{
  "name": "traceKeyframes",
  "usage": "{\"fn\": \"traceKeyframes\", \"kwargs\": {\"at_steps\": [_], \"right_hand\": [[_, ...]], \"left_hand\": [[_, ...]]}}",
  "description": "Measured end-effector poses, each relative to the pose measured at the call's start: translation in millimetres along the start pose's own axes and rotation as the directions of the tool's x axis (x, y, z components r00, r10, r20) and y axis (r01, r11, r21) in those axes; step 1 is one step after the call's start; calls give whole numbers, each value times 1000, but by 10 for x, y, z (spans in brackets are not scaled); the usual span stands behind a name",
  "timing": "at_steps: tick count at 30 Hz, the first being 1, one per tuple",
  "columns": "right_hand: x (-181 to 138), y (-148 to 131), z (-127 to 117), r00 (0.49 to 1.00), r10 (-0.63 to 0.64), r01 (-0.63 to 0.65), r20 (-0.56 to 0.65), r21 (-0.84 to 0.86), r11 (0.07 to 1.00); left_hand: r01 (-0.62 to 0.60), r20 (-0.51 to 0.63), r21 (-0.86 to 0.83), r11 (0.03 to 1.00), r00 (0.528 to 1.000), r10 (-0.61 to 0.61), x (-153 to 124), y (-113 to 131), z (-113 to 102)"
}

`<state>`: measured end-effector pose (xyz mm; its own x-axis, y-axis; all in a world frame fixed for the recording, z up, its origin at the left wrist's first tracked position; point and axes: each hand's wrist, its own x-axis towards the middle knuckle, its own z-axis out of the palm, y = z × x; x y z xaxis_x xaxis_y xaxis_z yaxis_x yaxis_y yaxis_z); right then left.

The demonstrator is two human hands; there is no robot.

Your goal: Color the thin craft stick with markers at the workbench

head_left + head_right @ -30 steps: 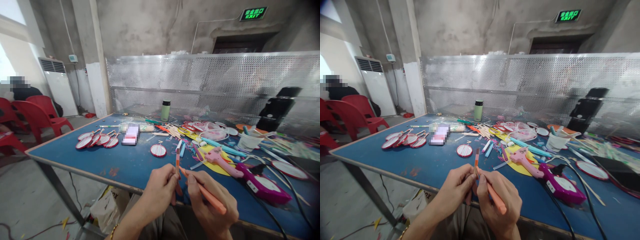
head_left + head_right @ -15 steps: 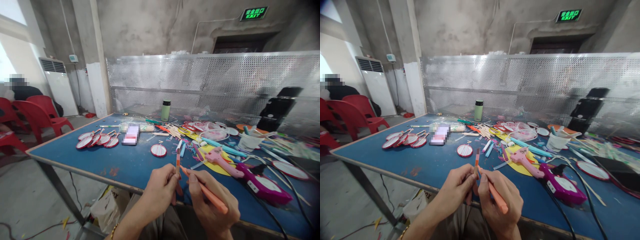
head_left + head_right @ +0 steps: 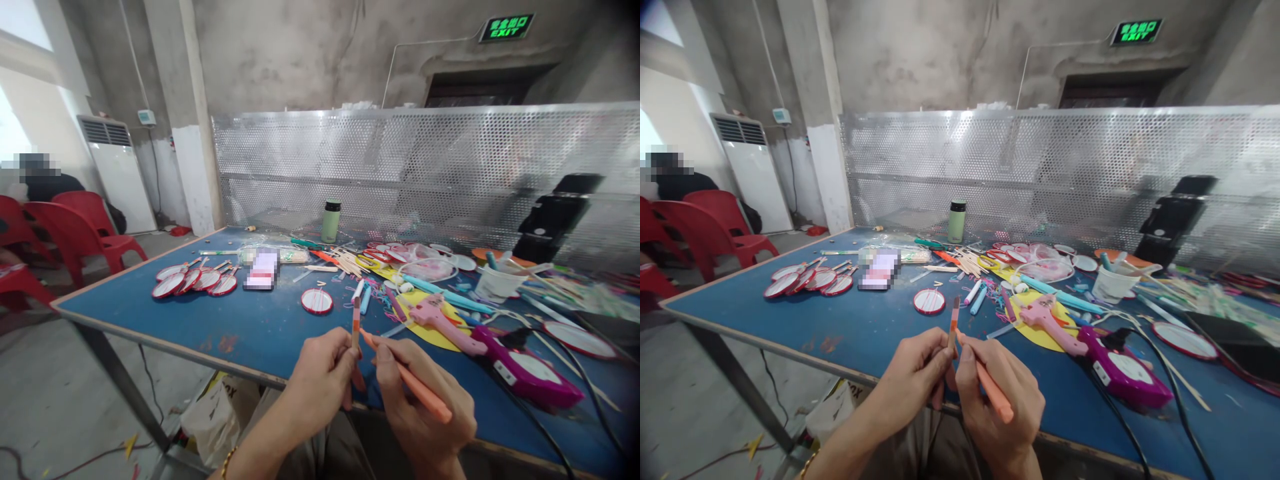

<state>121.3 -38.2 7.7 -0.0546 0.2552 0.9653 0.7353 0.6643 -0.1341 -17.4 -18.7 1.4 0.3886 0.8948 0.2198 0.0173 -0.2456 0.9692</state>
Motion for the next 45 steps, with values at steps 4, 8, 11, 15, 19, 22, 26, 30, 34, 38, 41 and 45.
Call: {"fn": "traceKeyframes", "kwargs": {"at_steps": [4, 8, 11, 15, 19, 22, 26, 30, 34, 38, 41, 45], "right_hand": [[-2, -4, 9, 1000, 12, -12, -8, 17, 1000], [13, -4, 17, 1000, -1, -1, 25, 51, 999], [9, -2, 16, 1000, 5, -6, 15, 35, 999], [-12, 0, 7, 1000, 6, -5, -24, 10, 1000], [-19, 3, -2, 1000, -15, 14, 5, 44, 999], [-17, 5, -2, 1000, -20, 19, 20, 60, 998], [-13, 5, 4, 1000, -16, 15, 19, 49, 999], [-7, 1, 5, 1000, -3, 4, -18, 17, 1000], [-4, 0, 7, 1000, -21, 21, 11, 55, 998], [-23, 7, 6, 1000, -11, 11, -8, 33, 999], [-42, 9, -5, 998, -4, 1, -59, -42, 999], [-39, 0, -15, 1000, -4, 4, -29, -19, 1000]], "left_hand": [[-10, -2, -2, 1000, 1000, 10, -14, -10, 3], [-33, 1, 1, 999, 999, 33, -10, -30, 12], [-24, 0, 8, 1000, 1000, 24, -4, -31, 12], [-1, 1, 1, 1000, 1000, 1, -6, -18, 11], [-20, -4, -12, 1000, 1000, 20, -14, -5, 15], [-28, -5, -12, 1000, 1000, 28, -19, -1, 16], [-23, -6, -12, 1000, 1000, 23, -11, -9, 14], [0, 2, -8, 1000, 1000, 0, 2, -6, 11], [-26, -12, -9, 1000, 1000, 25, -2, 10, 10], [-9, -6, -13, 1000, 1000, 9, -14, 10, 6], [5, 0, -13, 1000, 1000, -5, -17, 8, 2], [-1, -1, -18, 1000, 1000, 1, -12, -11, 0]]}}
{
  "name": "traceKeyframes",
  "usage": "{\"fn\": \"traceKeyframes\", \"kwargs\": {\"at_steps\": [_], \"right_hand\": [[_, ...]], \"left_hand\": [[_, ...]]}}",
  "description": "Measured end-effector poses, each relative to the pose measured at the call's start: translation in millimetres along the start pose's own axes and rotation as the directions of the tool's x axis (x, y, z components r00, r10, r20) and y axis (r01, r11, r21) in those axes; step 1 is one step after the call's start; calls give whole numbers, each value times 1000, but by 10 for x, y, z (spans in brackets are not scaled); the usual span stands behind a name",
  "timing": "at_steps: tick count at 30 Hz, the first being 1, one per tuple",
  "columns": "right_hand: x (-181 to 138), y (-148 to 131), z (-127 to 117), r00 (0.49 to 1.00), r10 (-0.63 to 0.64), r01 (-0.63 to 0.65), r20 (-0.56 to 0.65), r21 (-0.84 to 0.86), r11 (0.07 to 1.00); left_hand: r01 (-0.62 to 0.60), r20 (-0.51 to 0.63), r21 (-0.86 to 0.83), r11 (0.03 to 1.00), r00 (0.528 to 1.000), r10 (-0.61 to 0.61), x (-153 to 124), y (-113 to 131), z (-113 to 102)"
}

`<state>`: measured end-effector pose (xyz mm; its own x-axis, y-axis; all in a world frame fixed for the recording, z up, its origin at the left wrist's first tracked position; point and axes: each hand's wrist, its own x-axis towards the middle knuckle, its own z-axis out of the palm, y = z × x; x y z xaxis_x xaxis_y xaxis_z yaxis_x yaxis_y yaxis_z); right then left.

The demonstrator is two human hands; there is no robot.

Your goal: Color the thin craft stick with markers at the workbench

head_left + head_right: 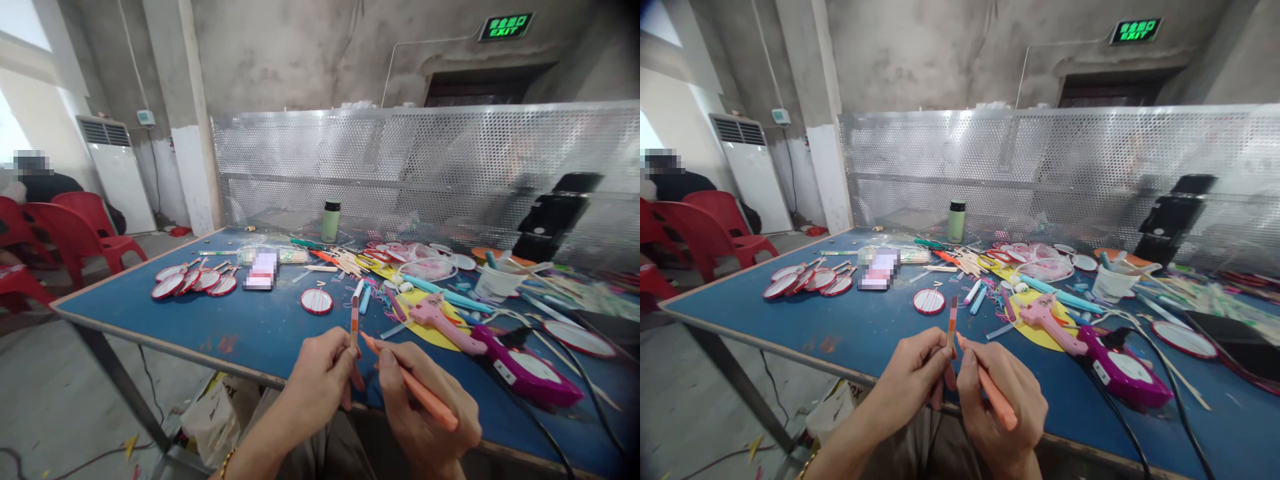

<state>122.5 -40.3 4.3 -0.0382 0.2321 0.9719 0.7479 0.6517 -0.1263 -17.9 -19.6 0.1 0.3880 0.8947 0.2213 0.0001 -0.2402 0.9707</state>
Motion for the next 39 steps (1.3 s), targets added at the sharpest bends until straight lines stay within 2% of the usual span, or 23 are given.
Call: {"fn": "traceKeyframes", "kwargs": {"at_steps": [10, 16, 22, 28, 35, 39], "right_hand": [[17, 1, 12, 999, -4, 2, 41, 49, 999], [1, 6, 9, 1000, 15, -15, -7, 18, 1000], [25, -10, 8, 999, 3, -4, 44, 22, 1000], [6, 3, 4, 1000, 27, -27, 0, 16, 999], [18, 1, 6, 999, -2, 0, 45, 40, 999], [5, 5, 6, 1000, 24, -24, 4, 33, 999]], "left_hand": [[2, 6, -18, 1000, 1000, -2, 11, -10, -1], [7, 3, -5, 1000, 1000, -6, 5, 3, -1], [2, 4, -6, 1000, 1000, -2, -1, -20, 2], [17, 14, -1, 1000, 1000, -17, 4, -1, -9], [10, 7, -7, 1000, 1000, -10, -1, -9, 3], [13, 12, -3, 1000, 1000, -13, -2, -2, -1]]}}
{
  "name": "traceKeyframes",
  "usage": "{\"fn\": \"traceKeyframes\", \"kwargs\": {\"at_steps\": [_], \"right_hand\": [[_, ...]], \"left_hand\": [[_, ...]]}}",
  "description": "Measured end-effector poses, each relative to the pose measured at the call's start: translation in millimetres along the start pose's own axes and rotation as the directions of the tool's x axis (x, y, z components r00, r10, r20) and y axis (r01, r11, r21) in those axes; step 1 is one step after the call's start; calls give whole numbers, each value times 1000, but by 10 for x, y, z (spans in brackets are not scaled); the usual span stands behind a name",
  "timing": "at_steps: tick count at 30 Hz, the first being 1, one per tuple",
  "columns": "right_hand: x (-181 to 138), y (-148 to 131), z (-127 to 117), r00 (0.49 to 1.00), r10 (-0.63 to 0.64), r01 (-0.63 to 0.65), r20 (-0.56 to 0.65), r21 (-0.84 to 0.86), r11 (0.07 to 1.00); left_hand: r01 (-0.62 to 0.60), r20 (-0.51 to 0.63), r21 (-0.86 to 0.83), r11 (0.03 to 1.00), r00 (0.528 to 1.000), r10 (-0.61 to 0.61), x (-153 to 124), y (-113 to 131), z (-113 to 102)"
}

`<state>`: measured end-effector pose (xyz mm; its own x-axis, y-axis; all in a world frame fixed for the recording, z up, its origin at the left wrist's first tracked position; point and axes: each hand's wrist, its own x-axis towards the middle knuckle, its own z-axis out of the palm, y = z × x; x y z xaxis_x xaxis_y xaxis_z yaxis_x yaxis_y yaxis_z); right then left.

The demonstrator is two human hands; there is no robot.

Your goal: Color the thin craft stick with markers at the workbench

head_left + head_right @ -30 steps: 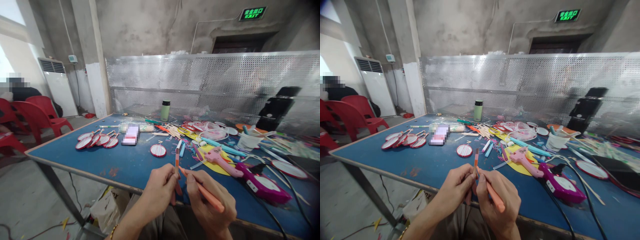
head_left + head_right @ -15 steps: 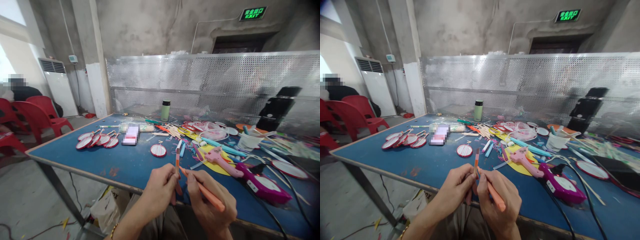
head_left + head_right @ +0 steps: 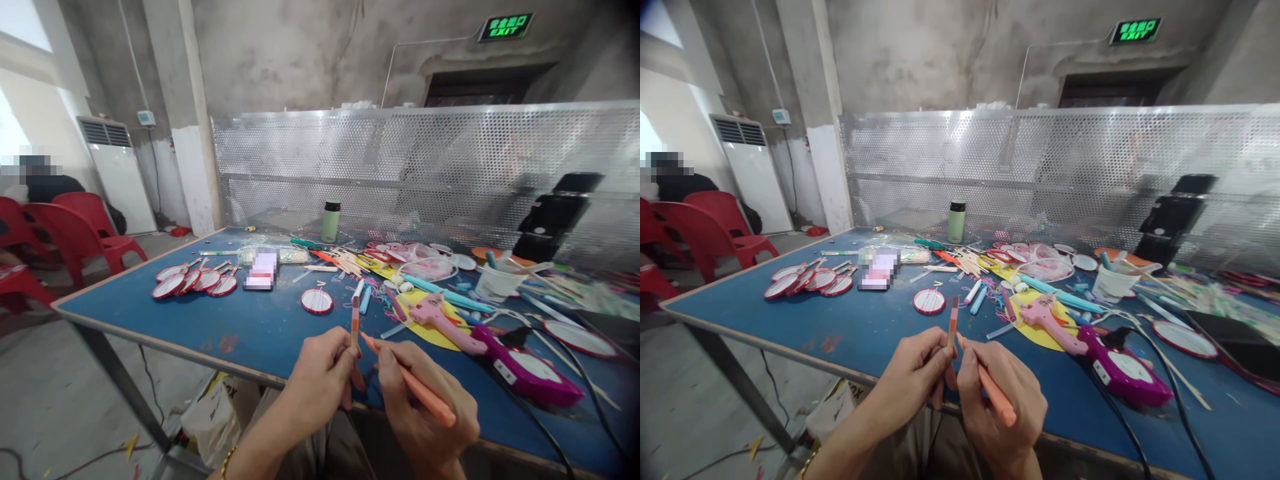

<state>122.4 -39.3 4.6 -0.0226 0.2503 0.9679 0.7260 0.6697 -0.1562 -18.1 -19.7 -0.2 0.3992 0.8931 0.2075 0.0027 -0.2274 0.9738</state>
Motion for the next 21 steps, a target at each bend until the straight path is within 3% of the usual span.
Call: {"fn": "traceKeyframes", "kwargs": {"at_steps": [9, 14, 21], "right_hand": [[26, -13, 17, 1000, -16, 16, 19, 16, 1000], [1, 5, 12, 999, 9, -10, -34, -41, 999], [28, -13, 10, 999, -24, 25, 36, -7, 1000]], "left_hand": [[-5, -5, -8, 1000, 1000, 5, -6, 9, 5], [-5, -8, 2, 1000, 1000, 5, 6, 13, -4], [-12, -12, -11, 1000, 1000, 12, 9, -5, 0]]}}
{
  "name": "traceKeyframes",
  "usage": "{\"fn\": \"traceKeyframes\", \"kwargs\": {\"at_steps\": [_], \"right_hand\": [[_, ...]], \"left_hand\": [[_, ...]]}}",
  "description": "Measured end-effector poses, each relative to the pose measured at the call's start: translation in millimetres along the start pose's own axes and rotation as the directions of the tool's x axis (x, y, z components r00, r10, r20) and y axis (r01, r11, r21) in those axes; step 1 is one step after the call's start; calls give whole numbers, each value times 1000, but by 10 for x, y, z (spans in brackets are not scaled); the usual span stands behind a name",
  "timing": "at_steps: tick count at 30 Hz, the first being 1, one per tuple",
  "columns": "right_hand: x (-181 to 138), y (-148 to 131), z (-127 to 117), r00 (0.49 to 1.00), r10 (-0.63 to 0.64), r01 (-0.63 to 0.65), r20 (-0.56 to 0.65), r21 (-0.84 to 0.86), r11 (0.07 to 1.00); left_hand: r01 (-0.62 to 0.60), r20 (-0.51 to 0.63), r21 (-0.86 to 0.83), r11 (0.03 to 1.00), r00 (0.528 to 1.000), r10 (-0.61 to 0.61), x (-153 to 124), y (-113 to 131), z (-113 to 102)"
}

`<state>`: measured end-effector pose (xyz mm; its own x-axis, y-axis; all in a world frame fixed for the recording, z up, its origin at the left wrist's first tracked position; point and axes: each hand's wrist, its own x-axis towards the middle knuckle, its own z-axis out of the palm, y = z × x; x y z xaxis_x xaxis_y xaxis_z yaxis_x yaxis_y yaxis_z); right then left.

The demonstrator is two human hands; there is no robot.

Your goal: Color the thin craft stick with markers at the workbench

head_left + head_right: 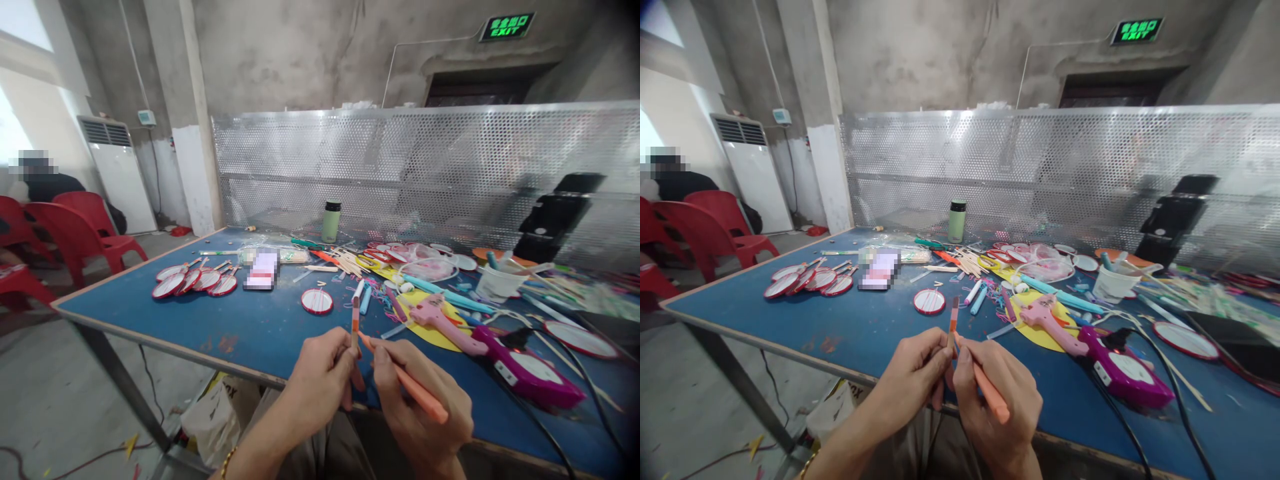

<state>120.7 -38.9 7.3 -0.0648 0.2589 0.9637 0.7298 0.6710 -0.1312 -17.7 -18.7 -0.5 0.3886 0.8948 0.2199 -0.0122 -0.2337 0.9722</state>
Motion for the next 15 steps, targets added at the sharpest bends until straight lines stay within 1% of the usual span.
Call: {"fn": "traceKeyframes", "kwargs": {"at_steps": [4, 11, 15], "right_hand": [[-14, 10, -6, 999, 32, -33, -43, -38, 999], [-5, 15, 5, 1000, 8, -8, -28, 0, 1000], [-13, 19, 3, 998, 32, -33, -50, -27, 999]], "left_hand": [[12, 1, 16, 1000, 1000, -12, -9, 19, 0], [3, 3, 2, 1000, 1000, -3, -12, 21, 3], [1, 5, -1, 1000, 1000, -1, -14, 17, 0]]}}
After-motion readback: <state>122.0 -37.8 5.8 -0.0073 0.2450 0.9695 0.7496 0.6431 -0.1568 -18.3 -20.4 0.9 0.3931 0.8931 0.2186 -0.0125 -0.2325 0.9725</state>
